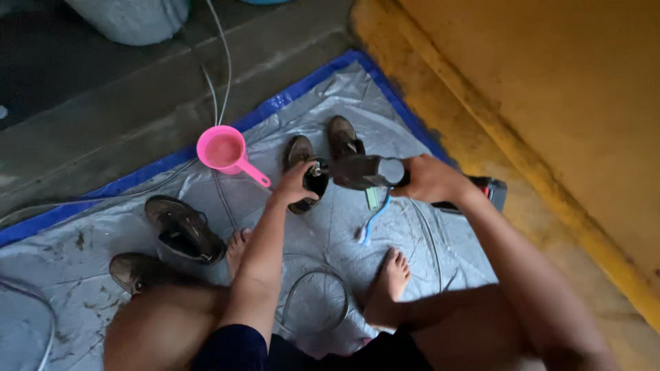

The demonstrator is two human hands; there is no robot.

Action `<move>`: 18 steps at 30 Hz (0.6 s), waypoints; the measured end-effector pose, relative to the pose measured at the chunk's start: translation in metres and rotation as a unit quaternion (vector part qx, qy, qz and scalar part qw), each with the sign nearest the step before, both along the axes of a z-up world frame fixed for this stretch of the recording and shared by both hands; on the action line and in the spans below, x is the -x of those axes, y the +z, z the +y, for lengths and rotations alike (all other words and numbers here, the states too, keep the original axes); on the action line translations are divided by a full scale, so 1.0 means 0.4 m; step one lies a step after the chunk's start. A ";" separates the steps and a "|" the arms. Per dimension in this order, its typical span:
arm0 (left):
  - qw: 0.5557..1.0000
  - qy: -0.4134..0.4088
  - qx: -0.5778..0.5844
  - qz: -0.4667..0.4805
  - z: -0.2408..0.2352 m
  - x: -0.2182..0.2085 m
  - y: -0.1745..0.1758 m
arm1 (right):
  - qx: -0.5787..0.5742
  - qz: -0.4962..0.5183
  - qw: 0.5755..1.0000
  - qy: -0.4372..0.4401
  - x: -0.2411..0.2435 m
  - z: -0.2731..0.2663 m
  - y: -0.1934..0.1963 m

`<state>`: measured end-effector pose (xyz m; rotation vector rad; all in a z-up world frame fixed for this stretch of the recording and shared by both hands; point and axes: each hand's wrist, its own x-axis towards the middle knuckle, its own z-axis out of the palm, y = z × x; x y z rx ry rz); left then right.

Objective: The person sits on a plastic sheet and uses a handheld steam cleaner to clean a pair of brown shoes. They then use a toothbrush to scrub the shoes after dipping it into a pink cup of water.

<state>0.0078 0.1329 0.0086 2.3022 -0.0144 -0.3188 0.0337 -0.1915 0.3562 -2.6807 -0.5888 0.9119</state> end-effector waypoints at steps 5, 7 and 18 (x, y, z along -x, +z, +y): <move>0.999 0.003 0.022 -0.039 0.018 -0.005 -0.023 | 0.001 -0.007 1.000 -0.008 0.003 -0.027 -0.005; 0.999 0.006 0.037 -0.036 0.022 0.000 -0.005 | -0.006 -0.005 1.000 -0.010 0.010 -0.019 0.008; 0.999 -0.003 0.016 0.039 0.030 0.001 0.052 | 0.031 -0.043 0.997 0.057 0.055 0.060 0.083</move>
